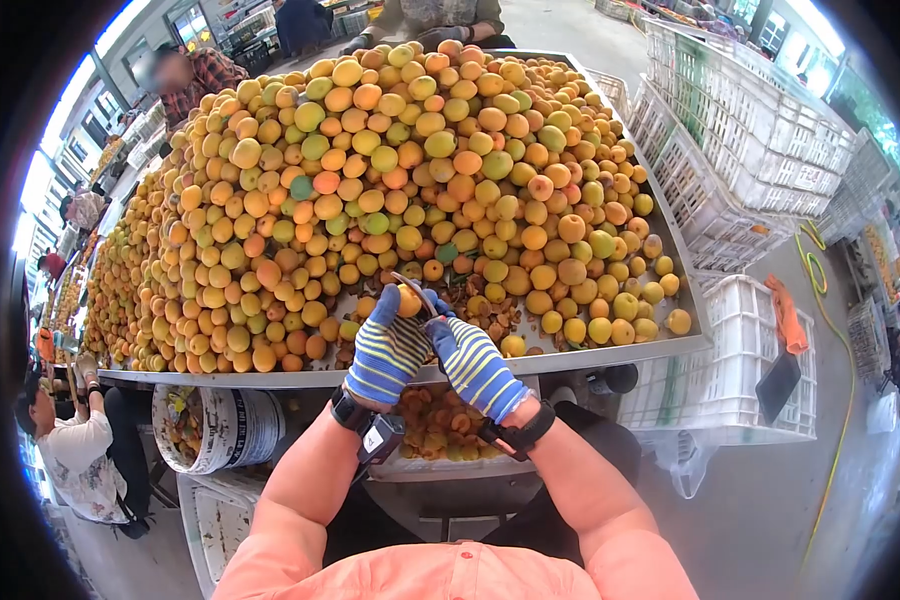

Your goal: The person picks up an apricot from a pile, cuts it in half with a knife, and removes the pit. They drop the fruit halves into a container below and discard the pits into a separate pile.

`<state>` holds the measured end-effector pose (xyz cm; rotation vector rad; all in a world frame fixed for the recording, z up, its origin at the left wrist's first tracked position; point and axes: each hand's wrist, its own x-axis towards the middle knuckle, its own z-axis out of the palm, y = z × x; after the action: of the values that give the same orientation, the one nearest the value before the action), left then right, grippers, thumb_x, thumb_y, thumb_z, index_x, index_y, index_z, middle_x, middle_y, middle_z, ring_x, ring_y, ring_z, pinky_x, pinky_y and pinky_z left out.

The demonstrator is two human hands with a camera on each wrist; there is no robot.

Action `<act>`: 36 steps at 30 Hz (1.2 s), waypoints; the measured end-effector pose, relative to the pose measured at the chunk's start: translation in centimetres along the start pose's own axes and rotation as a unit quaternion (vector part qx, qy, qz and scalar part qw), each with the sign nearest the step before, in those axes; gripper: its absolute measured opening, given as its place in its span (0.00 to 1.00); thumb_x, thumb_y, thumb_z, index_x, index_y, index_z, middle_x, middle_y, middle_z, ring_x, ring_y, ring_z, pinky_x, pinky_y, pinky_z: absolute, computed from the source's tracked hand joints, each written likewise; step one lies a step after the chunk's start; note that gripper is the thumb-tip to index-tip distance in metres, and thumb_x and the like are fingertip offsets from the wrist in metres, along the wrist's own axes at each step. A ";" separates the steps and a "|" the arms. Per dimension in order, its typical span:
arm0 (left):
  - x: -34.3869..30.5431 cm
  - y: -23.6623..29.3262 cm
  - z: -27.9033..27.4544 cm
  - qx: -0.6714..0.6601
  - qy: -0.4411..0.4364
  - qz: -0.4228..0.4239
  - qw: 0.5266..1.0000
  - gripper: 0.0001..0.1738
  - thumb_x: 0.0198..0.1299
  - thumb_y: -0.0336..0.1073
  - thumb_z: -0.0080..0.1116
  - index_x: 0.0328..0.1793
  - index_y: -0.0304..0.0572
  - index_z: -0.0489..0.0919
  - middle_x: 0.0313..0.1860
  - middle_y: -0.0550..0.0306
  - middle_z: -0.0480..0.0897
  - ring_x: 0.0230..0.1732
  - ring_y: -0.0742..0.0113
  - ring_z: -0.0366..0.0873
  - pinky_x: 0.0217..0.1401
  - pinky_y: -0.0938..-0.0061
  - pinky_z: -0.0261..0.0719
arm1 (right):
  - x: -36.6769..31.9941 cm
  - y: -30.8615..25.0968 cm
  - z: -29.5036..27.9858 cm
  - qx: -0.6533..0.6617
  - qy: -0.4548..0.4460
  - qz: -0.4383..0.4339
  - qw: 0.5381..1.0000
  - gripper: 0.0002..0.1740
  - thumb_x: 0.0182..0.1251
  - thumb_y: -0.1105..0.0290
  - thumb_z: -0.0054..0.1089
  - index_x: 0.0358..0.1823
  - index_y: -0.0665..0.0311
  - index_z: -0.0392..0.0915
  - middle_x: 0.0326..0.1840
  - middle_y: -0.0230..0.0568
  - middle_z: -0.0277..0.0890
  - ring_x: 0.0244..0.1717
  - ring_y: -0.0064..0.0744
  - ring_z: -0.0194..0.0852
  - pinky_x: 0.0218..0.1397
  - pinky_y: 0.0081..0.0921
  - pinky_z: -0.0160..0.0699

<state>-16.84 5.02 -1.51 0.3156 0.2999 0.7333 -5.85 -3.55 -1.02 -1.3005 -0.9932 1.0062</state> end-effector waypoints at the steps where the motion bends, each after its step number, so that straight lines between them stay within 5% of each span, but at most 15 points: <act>1: 0.0 0.0 0.0 0.018 0.003 0.005 1.000 0.21 0.66 0.50 0.54 0.52 0.39 0.75 0.44 0.51 0.81 0.48 0.56 0.79 0.57 0.62 0.77 | -0.2 0.5 -0.4 -0.053 0.009 0.025 0.998 0.18 0.71 0.63 0.52 0.46 0.76 0.76 0.29 0.54 0.79 0.31 0.43 0.78 0.38 0.34 0.76; 4: 0.0 0.1 0.0 0.098 -0.005 0.026 0.995 0.20 0.67 0.48 0.54 0.52 0.38 0.75 0.43 0.52 0.80 0.46 0.59 0.78 0.56 0.65 0.77 | -0.5 0.5 -0.2 -0.196 0.050 -0.117 0.972 0.17 0.71 0.63 0.51 0.44 0.75 0.77 0.31 0.60 0.79 0.34 0.53 0.79 0.37 0.37 0.76; 8: 0.5 1.8 -0.2 0.289 -0.058 0.056 0.954 0.19 0.67 0.45 0.54 0.53 0.37 0.73 0.42 0.54 0.79 0.47 0.64 0.78 0.55 0.68 0.76 | -0.4 -0.2 -1.0 -0.263 0.018 -0.108 0.959 0.17 0.71 0.62 0.52 0.41 0.74 0.77 0.31 0.63 0.77 0.36 0.58 0.77 0.36 0.41 0.75; 9: 0.6 2.0 -0.2 0.328 -0.050 0.060 0.942 0.19 0.67 0.45 0.54 0.53 0.37 0.72 0.41 0.54 0.79 0.46 0.64 0.78 0.55 0.68 0.76 | -0.4 0.0 -1.4 -0.334 -0.022 -0.098 0.937 0.12 0.70 0.72 0.50 0.45 0.75 0.77 0.38 0.60 0.79 0.41 0.55 0.78 0.45 0.38 0.77; 10: 0.7 1.9 -0.2 0.366 -0.042 0.063 0.928 0.19 0.66 0.45 0.54 0.53 0.37 0.72 0.41 0.54 0.78 0.46 0.64 0.77 0.55 0.68 0.76 | -0.5 0.0 -1.5 -0.312 -0.020 -0.103 0.944 0.12 0.70 0.71 0.50 0.45 0.75 0.77 0.38 0.60 0.79 0.41 0.55 0.78 0.44 0.38 0.77; 13: 0.2 1.0 1.3 0.216 -0.039 0.020 0.975 0.26 0.65 0.49 0.55 0.59 0.34 0.70 0.52 0.48 0.79 0.54 0.59 0.77 0.60 0.65 0.75 | -0.5 -0.5 -1.1 -0.214 0.036 -0.091 0.972 0.15 0.70 0.66 0.52 0.44 0.74 0.77 0.35 0.60 0.79 0.39 0.56 0.78 0.41 0.39 0.76; 15: 0.2 0.4 1.3 0.127 -0.045 -0.015 0.991 0.28 0.66 0.50 0.54 0.61 0.33 0.71 0.59 0.43 0.77 0.60 0.55 0.75 0.65 0.62 0.72 | -0.6 -1.6 -0.9 -0.261 0.057 -0.079 0.960 0.16 0.70 0.64 0.53 0.42 0.73 0.77 0.32 0.60 0.79 0.38 0.58 0.78 0.39 0.41 0.76; 19: 0.1 0.7 1.6 0.161 -0.029 -0.014 0.986 0.27 0.66 0.47 0.55 0.62 0.33 0.70 0.53 0.43 0.80 0.58 0.55 0.77 0.63 0.63 0.74 | -0.6 -1.8 -1.0 -0.325 0.072 -0.107 0.937 0.16 0.69 0.60 0.53 0.40 0.70 0.76 0.27 0.58 0.77 0.32 0.58 0.77 0.34 0.45 0.74; 23: 0.3 1.9 2.3 0.401 -0.025 0.052 0.914 0.31 0.64 0.40 0.59 0.68 0.32 0.64 0.53 0.39 0.80 0.55 0.57 0.79 0.61 0.67 0.76 | -0.6 -1.5 -1.9 -0.363 0.057 -0.113 0.923 0.16 0.69 0.60 0.53 0.38 0.69 0.76 0.25 0.57 0.77 0.30 0.57 0.77 0.32 0.46 0.74; 27: 0.0 1.2 2.3 0.361 -0.025 0.099 0.927 0.35 0.64 0.46 0.60 0.69 0.32 0.62 0.59 0.38 0.76 0.58 0.53 0.77 0.63 0.64 0.75 | -0.9 -1.8 -1.9 -0.333 0.044 -0.089 0.938 0.16 0.68 0.62 0.55 0.42 0.72 0.77 0.29 0.60 0.78 0.33 0.59 0.77 0.35 0.43 0.75; 30: 0.4 0.9 1.5 0.135 -0.017 -0.024 0.990 0.33 0.64 0.49 0.59 0.66 0.32 0.65 0.61 0.39 0.75 0.59 0.51 0.76 0.63 0.61 0.75 | -1.0 -2.2 -1.5 -0.328 0.066 -0.093 0.938 0.16 0.69 0.62 0.55 0.42 0.71 0.77 0.30 0.60 0.78 0.35 0.58 0.78 0.35 0.43 0.75; 34: -0.1 0.9 2.2 0.163 -0.022 -0.027 0.986 0.27 0.64 0.51 0.58 0.55 0.32 0.74 0.54 0.41 0.79 0.56 0.51 0.78 0.60 0.61 0.77 | -0.9 -2.1 -1.3 -0.332 0.082 -0.102 0.934 0.15 0.68 0.62 0.55 0.40 0.69 0.77 0.29 0.58 0.79 0.34 0.57 0.79 0.34 0.42 0.76; 36: 0.2 1.1 2.3 0.260 -0.046 0.017 0.964 0.22 0.66 0.46 0.56 0.55 0.34 0.75 0.46 0.47 0.83 0.50 0.60 0.80 0.56 0.68 0.78 | -1.0 -2.6 -1.5 -0.342 0.075 -0.090 0.932 0.14 0.68 0.62 0.55 0.39 0.69 0.77 0.29 0.58 0.79 0.34 0.57 0.79 0.33 0.42 0.76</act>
<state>-16.55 5.51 0.98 0.8517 0.3982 0.6640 -4.65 -4.95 1.50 -1.7767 -1.3792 0.4080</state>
